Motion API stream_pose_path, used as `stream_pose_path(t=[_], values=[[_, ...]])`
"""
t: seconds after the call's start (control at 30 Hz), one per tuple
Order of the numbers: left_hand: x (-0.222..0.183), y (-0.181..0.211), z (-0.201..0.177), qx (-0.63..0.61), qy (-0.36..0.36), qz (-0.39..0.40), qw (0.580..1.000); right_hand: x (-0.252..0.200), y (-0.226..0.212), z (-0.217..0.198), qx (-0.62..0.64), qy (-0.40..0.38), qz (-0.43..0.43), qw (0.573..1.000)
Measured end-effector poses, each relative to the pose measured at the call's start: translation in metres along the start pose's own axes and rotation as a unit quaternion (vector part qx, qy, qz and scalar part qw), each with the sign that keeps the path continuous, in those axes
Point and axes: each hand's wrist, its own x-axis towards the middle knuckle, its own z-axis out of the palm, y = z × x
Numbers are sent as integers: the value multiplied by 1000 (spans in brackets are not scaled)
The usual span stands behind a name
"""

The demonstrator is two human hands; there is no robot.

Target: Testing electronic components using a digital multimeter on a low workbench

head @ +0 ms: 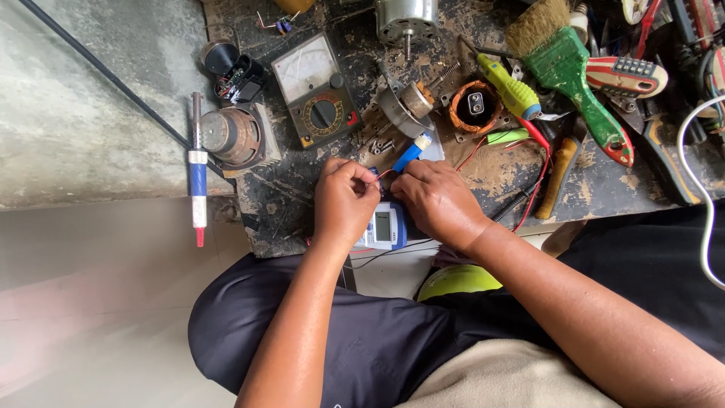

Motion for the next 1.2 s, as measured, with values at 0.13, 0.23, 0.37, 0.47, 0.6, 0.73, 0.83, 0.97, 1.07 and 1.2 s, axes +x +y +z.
stream_pose_path(t=[0.13,0.23,0.37,0.47,0.6,0.73,0.83,0.97,1.07,1.2], values=[[-1,-4,4,-9,-11,-16,1000,0,-1,0,-4,0,-2,1000],[-3,-3,5,-25,-33,-15,999,1,-1,-1,-8,-1,-5,1000],[-5,0,1,-6,-40,2,999,1,-1,-2,-12,-4,-10,1000],[-4,1,-3,36,-43,10,998,1,-2,-3,-12,-4,-8,1000],[-5,2,-10,48,-52,18,997,3,-6,-6,-2,-7,-5,1000],[-8,15,-21,55,-69,11,996,4,-7,-8,3,-9,-1,1000],[-9,15,-25,57,-81,0,995,4,-6,-7,-7,-12,-4,1000],[-9,15,-32,89,-97,-3,991,3,-7,-7,2,-13,-1,1000],[-10,14,-35,107,-103,1,989,3,-8,-7,4,-12,0,1000],[-11,19,-37,119,-113,19,986,2,-6,-7,19,-19,31,999]])
